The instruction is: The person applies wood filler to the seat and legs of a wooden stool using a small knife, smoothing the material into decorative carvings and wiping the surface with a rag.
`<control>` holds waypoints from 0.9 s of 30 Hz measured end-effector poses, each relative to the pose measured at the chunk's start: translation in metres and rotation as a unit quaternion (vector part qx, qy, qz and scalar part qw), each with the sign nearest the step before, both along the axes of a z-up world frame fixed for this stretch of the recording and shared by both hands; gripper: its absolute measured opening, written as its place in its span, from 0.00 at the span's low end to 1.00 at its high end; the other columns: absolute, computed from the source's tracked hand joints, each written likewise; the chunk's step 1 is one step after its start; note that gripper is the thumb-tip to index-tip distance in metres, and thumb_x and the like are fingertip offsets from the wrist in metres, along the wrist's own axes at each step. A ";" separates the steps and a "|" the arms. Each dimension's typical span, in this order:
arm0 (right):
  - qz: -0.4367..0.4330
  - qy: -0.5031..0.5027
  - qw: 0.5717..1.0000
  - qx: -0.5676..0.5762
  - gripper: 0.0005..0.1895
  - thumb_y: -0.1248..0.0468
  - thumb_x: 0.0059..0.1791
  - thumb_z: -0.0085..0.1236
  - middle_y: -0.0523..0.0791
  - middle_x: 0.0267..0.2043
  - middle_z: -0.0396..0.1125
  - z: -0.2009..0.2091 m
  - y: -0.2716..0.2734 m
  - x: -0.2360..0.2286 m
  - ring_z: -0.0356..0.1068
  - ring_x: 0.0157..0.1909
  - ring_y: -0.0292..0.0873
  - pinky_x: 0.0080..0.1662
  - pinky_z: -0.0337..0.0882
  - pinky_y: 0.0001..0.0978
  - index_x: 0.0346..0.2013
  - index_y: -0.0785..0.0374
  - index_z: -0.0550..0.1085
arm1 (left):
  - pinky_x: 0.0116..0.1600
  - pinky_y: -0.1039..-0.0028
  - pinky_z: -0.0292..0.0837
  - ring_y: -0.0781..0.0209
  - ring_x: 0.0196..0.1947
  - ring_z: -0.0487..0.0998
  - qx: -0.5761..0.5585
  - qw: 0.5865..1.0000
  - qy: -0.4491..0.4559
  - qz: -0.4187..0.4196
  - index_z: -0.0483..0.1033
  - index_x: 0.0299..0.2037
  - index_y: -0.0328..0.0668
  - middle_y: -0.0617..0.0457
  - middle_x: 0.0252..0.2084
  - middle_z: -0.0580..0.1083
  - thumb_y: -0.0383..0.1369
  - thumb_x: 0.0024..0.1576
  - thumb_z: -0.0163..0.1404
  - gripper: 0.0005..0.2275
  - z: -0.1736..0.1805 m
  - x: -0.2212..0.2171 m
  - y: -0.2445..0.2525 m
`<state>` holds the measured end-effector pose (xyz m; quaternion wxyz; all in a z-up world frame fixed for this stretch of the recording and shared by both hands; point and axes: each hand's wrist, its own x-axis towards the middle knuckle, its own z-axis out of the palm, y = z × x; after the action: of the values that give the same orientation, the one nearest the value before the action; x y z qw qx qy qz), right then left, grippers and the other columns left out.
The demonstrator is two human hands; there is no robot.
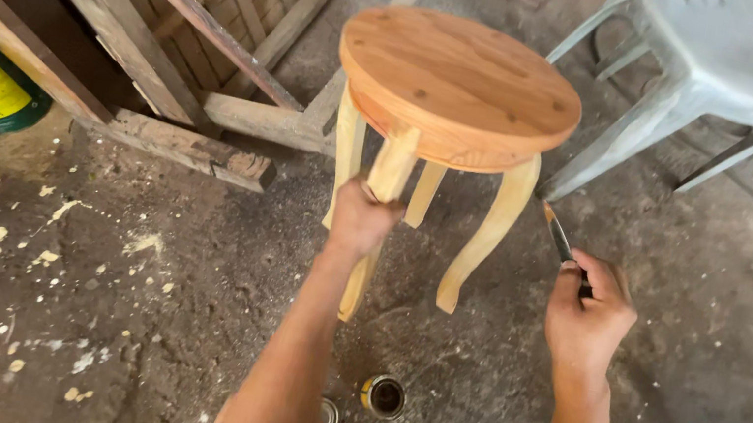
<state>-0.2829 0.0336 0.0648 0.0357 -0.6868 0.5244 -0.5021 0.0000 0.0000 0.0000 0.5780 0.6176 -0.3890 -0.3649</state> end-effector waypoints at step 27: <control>0.020 -0.066 0.992 0.109 0.10 0.74 0.52 0.55 0.49 0.39 0.70 -0.065 -0.001 0.020 0.73 0.33 0.39 0.34 0.72 0.31 0.47 0.68 0.78 | 0.41 0.75 0.74 0.66 0.34 0.77 -0.080 0.992 0.012 0.094 0.69 0.48 0.33 0.51 0.36 0.76 0.22 0.46 0.54 0.19 0.003 0.023 0.008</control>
<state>-0.2633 0.0324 -0.0002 0.1549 -0.6542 0.5589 -0.4854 0.0226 0.0083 0.0032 0.6619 0.5990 -0.3498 -0.2841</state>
